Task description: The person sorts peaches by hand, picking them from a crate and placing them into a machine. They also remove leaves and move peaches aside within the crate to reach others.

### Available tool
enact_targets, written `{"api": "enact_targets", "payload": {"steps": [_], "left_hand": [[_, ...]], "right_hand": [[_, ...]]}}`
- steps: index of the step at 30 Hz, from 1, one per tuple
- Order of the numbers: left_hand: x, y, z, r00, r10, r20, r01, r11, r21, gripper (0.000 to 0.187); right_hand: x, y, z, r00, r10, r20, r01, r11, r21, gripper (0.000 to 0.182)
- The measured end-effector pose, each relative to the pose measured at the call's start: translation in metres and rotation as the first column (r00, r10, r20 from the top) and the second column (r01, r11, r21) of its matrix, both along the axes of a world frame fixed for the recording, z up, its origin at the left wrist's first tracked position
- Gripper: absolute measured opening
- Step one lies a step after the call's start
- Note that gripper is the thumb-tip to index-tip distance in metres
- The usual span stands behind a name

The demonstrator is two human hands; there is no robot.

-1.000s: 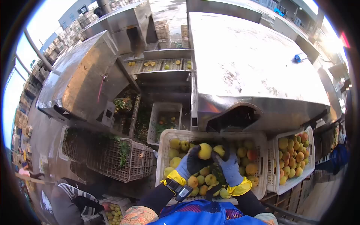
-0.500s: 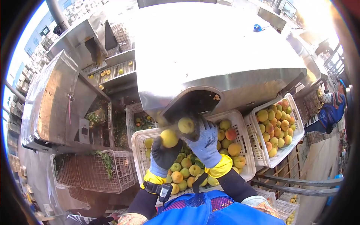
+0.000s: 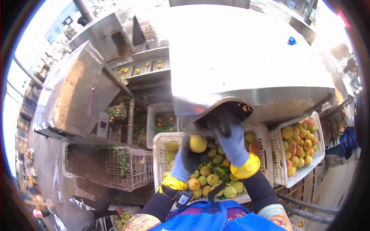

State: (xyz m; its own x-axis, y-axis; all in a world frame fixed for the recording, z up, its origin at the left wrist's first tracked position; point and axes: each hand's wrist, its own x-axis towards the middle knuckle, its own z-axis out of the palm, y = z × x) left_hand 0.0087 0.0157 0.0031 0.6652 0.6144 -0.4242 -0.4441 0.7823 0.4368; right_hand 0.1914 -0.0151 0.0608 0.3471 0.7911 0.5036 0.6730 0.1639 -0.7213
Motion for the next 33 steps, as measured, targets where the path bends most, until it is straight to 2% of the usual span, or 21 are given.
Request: {"api": "enact_targets", "payload": {"steps": [3, 5, 6, 7, 8, 10, 12, 13, 15, 17, 19, 20, 22, 25, 27, 30, 33], "left_hand": [[-0.003, -0.005, 0.008, 0.998, -0.045, -0.037, 0.049, 0.992, 0.120, 0.058], [-0.007, -0.010, 0.014, 0.987, -0.108, -0.116, 0.133, 0.964, 0.232, 0.055], [-0.010, -0.014, 0.012, 0.992, -0.122, -0.007, 0.122, 0.984, 0.128, 0.047], [-0.016, -0.020, 0.027, 0.986, -0.139, -0.087, 0.161, 0.923, 0.349, 0.044], [-0.026, -0.017, 0.009, 0.987, -0.124, -0.099, 0.156, 0.883, 0.443, 0.042], [-0.022, -0.010, -0.007, 0.973, -0.064, -0.224, 0.185, 0.798, 0.574, 0.057], [-0.016, -0.005, -0.007, 0.926, 0.072, -0.370, 0.259, 0.593, 0.762, 0.077], [-0.018, -0.007, 0.003, 0.896, 0.195, -0.400, 0.306, 0.383, 0.872, 0.086], [-0.020, -0.004, 0.010, 0.782, 0.216, -0.584, 0.507, 0.325, 0.799, 0.090], [-0.019, -0.003, 0.010, 0.740, 0.261, -0.620, 0.567, 0.254, 0.783, 0.092], [-0.009, -0.007, 0.008, 0.794, 0.310, -0.523, 0.498, 0.163, 0.852, 0.091], [-0.004, -0.009, 0.013, 0.821, 0.280, -0.498, 0.456, 0.203, 0.867, 0.079], [0.008, -0.011, 0.003, 0.920, 0.105, -0.378, 0.299, 0.436, 0.849, 0.066], [0.019, -0.021, -0.005, 0.966, 0.004, -0.260, 0.209, 0.585, 0.783, 0.046], [0.022, -0.026, -0.001, 0.967, 0.011, -0.254, 0.214, 0.505, 0.836, 0.046], [0.026, -0.028, 0.004, 0.982, -0.087, -0.169, 0.175, 0.752, 0.635, 0.052], [0.006, -0.021, -0.048, 0.928, -0.064, -0.367, 0.280, 0.769, 0.574, 0.047]], "right_hand": [[-0.024, -0.027, -0.008, 0.933, 0.295, 0.205, -0.278, 0.955, -0.104, 0.065], [-0.030, -0.037, -0.018, 0.968, 0.211, 0.139, -0.191, 0.971, -0.145, 0.077], [-0.031, -0.045, -0.023, 0.981, 0.158, 0.109, -0.138, 0.975, -0.174, 0.083], [-0.032, -0.050, -0.025, 0.986, 0.158, 0.042, -0.146, 0.967, -0.208, 0.084], [-0.033, -0.050, -0.025, 0.988, 0.150, -0.026, -0.152, 0.960, -0.237, 0.086], [-0.036, -0.054, -0.013, 0.978, 0.155, -0.142, -0.191, 0.936, -0.295, 0.091], [-0.039, -0.055, -0.009, 0.984, 0.152, -0.093, -0.169, 0.960, -0.222, 0.094], [-0.042, -0.056, -0.008, 0.985, 0.156, -0.072, -0.167, 0.969, -0.183, 0.095], [-0.048, -0.054, -0.023, 0.998, 0.060, 0.030, -0.056, 0.990, -0.129, 0.098], [-0.051, -0.053, -0.027, 0.987, -0.076, 0.143, 0.094, 0.988, -0.124, 0.099], [-0.050, -0.051, -0.024, 0.997, -0.060, 0.049, 0.065, 0.990, -0.126, 0.097], [-0.051, -0.050, -0.022, 0.999, -0.054, -0.001, 0.053, 0.991, -0.126, 0.096], [-0.051, -0.047, -0.016, 0.998, -0.058, -0.040, 0.056, 0.997, -0.061, 0.095], [-0.043, -0.043, -0.007, 0.997, -0.070, -0.019, 0.069, 0.997, -0.033, 0.093], [-0.036, -0.037, -0.008, 0.995, -0.091, 0.030, 0.092, 0.996, -0.023, 0.091], [-0.020, -0.021, -0.020, 0.980, -0.121, 0.160, 0.113, 0.992, 0.058, 0.087], [-0.012, -0.005, -0.029, 0.956, -0.169, 0.242, 0.172, 0.985, 0.008, 0.082]]}}
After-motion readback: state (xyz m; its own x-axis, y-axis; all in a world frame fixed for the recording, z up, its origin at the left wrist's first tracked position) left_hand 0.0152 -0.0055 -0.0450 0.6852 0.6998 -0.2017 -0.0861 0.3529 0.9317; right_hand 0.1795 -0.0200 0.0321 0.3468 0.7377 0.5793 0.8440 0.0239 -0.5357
